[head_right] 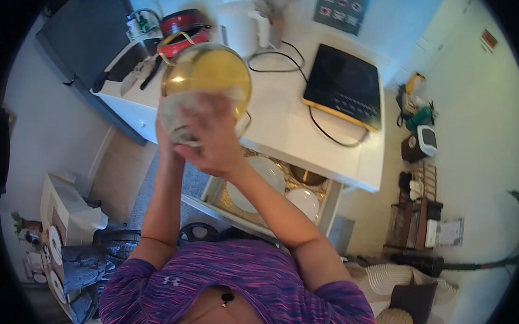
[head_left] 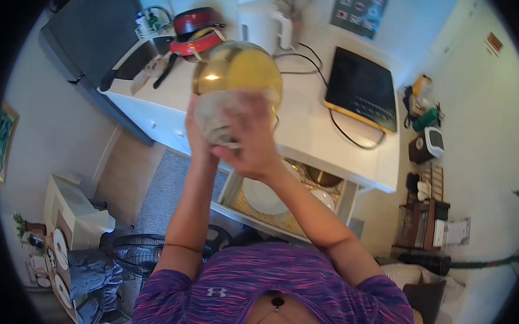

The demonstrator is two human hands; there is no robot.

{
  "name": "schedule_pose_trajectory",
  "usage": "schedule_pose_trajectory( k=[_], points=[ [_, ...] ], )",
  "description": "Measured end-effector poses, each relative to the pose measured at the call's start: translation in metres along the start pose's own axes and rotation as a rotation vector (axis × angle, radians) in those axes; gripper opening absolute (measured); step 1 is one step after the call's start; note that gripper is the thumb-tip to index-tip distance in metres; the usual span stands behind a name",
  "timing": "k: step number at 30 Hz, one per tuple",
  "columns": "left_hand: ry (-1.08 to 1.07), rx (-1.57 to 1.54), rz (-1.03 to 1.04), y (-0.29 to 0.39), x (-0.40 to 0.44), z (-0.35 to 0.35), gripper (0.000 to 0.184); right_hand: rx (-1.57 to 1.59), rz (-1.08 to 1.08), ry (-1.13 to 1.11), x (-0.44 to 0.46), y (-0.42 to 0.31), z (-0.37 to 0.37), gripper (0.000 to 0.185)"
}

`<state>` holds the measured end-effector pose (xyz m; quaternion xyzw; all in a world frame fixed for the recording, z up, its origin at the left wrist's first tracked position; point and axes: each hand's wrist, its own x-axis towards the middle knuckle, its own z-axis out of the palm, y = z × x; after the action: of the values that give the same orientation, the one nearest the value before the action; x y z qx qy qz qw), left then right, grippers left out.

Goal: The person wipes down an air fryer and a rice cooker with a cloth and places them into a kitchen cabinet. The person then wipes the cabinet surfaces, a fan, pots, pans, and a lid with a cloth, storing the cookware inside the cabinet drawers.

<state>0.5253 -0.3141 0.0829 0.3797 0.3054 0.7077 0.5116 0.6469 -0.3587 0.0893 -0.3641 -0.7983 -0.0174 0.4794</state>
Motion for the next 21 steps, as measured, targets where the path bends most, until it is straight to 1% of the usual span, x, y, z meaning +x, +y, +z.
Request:
schedule_pose_trajectory(
  k=[1,3,5,7,8,10,11,12,13,14,15,16,17,18,19,20,21],
  points=[
    [-0.017,-0.007,-0.022,-0.008,-0.024,0.008,0.031,-0.020,0.021,0.002,0.000,-0.006,-0.010,0.058],
    [-0.070,0.138,-0.043,-0.020,-0.060,0.020,0.029,-0.310,-0.012,0.177,-0.001,-0.005,-0.028,0.048],
    [-0.103,0.082,-0.083,-0.024,-0.079,0.031,0.029,-0.171,0.165,0.376,-0.002,0.032,-0.045,0.037],
    [-0.137,0.043,-0.125,-0.026,-0.095,0.035,0.029,0.463,0.607,0.455,-0.015,0.069,-0.078,0.032],
    [-0.139,0.024,-0.139,-0.028,-0.098,0.036,0.028,0.452,0.607,0.475,-0.025,0.073,-0.079,0.032],
    [-0.142,-0.027,-0.160,-0.032,-0.100,0.047,0.027,0.424,0.511,0.544,-0.041,0.076,-0.086,0.031],
    [-0.159,-0.027,-0.160,-0.032,-0.103,0.062,0.027,-0.036,0.300,0.493,-0.040,0.044,-0.083,0.030],
    [-0.180,-0.026,-0.168,-0.035,-0.104,0.065,0.027,-0.165,0.185,0.346,-0.042,0.004,-0.085,0.032],
    [-0.197,-0.038,-0.220,-0.041,-0.106,0.065,0.028,-0.293,0.078,0.194,-0.046,-0.020,-0.089,0.033],
    [-0.218,-0.044,-0.275,-0.044,-0.108,0.067,0.030,-0.310,0.100,0.210,-0.051,-0.017,-0.092,0.033],
    [-0.327,0.033,-0.217,-0.045,-0.111,0.071,0.033,-0.300,0.121,0.318,-0.054,-0.007,-0.096,0.033],
    [-0.358,0.036,-0.233,-0.043,-0.114,0.074,0.033,-0.291,0.141,0.422,-0.059,0.006,-0.100,0.033],
    [-0.352,-0.034,-0.272,-0.039,-0.118,0.076,0.032,-0.250,0.131,0.515,-0.069,0.026,-0.113,0.027],
    [-0.341,-0.107,-0.307,-0.037,-0.120,0.079,0.031,-0.272,0.143,0.523,-0.080,0.046,-0.130,0.027],
    [-0.263,-0.165,-0.373,-0.036,-0.126,0.083,0.035,0.133,0.386,0.600,-0.093,0.063,-0.145,0.031],
    [-0.270,-0.163,-0.389,-0.040,-0.125,0.081,0.035,0.552,0.620,0.660,-0.103,0.068,-0.151,0.034],
    [-0.230,-0.206,-0.412,-0.047,-0.121,0.078,0.036,0.544,0.631,0.667,-0.116,0.064,-0.141,0.034]
  ],
)
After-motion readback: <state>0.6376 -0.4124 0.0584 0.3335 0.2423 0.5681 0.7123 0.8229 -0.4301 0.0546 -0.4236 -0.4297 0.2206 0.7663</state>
